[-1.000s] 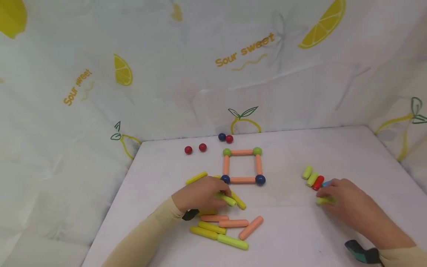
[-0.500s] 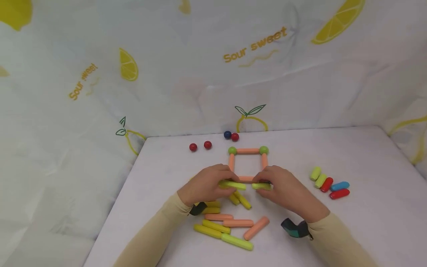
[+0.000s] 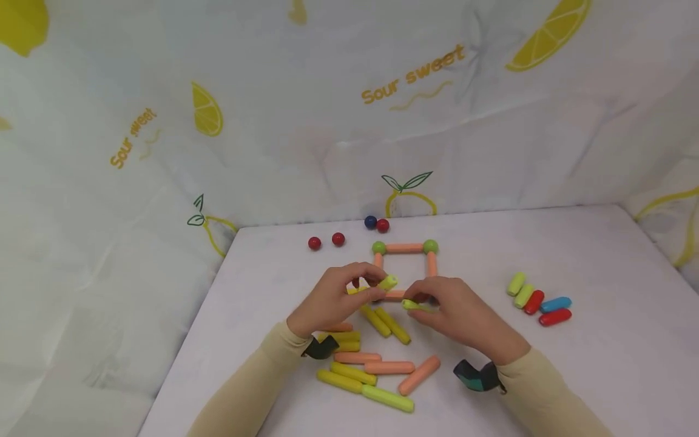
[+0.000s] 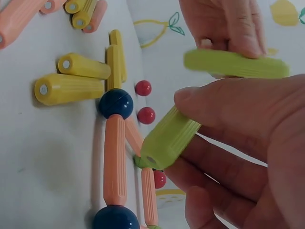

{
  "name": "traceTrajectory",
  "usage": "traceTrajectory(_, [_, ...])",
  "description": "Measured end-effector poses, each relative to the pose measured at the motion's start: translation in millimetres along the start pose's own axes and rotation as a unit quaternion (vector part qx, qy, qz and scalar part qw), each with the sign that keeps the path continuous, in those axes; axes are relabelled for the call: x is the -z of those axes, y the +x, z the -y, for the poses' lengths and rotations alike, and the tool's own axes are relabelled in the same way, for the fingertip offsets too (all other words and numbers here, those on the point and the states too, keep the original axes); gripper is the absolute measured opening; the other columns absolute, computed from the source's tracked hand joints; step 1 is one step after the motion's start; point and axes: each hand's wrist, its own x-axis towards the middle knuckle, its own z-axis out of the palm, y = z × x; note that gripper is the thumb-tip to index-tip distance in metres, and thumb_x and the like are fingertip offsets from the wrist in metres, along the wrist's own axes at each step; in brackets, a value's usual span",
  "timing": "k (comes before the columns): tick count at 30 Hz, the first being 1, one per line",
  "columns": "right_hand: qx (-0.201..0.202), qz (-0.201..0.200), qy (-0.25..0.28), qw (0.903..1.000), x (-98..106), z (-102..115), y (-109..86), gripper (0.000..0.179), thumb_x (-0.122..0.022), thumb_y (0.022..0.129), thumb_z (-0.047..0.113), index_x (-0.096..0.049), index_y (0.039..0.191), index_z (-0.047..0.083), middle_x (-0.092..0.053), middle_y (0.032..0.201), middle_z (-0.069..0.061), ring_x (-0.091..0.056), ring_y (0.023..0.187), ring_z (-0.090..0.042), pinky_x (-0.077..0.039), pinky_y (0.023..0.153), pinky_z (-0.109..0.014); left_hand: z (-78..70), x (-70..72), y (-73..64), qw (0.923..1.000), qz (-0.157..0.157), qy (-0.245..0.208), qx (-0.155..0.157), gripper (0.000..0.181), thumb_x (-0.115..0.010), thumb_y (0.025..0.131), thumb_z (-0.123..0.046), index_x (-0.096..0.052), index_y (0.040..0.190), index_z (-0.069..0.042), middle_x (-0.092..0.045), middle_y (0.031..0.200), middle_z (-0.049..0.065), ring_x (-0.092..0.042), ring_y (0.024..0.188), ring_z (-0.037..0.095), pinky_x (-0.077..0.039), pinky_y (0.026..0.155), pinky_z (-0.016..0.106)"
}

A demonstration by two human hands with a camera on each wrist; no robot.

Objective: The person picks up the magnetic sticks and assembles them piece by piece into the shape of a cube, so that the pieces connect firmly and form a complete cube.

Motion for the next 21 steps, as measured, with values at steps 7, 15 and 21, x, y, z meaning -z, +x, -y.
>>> traceTrajectory(7, [0.006,-0.005,0.006,0.9999,-1.2,-0.3,3.0,0.021,-0.083,0.097,0.027,-0.078,0.115,0.021,-0.077,0.104,0.013,-0.067,0.091,-0.003,-0.061,0.079,-0.032,-2.4,-8.1,-0.9,0.9763,-0.011,-0.209,0.054,0.027,-0.07,0.107,-0.017,-0.062,0.132,-0.009,-0.074,0.123,0.014,-0.075,0.108,0.008,-0.063,0.095,0.026])
traceTrajectory(15, [0.0,-0.005,0.014,0.9999,1.3,-2.3,5.5,0.022,-0.082,0.098,0.028,-0.077,0.117,0.019,-0.076,0.102,0.012,-0.066,0.09,-0.003,-0.06,0.078,-0.029,6.9,-12.1,0.8,0.9525,-0.028,-0.272,0.134,0.026,-0.069,0.108,-0.021,-0.064,0.132,-0.013,-0.078,0.119,0.006,-0.079,0.103,0.015,-0.062,0.102,0.051])
traceTrajectory(21, [-0.048,0.022,0.024,0.9984,5.0,-9.4,19.6,0.026,-0.083,0.096,0.024,-0.077,0.117,0.009,-0.074,0.095,0.005,-0.065,0.086,-0.009,-0.057,0.073,-0.027,21.0,-16.0,27.0,0.9002,-0.03,-0.347,0.262,0.021,-0.071,0.107,-0.028,-0.073,0.119,-0.011,-0.083,0.108,0.005,-0.082,0.098,0.015,-0.064,0.095,0.033])
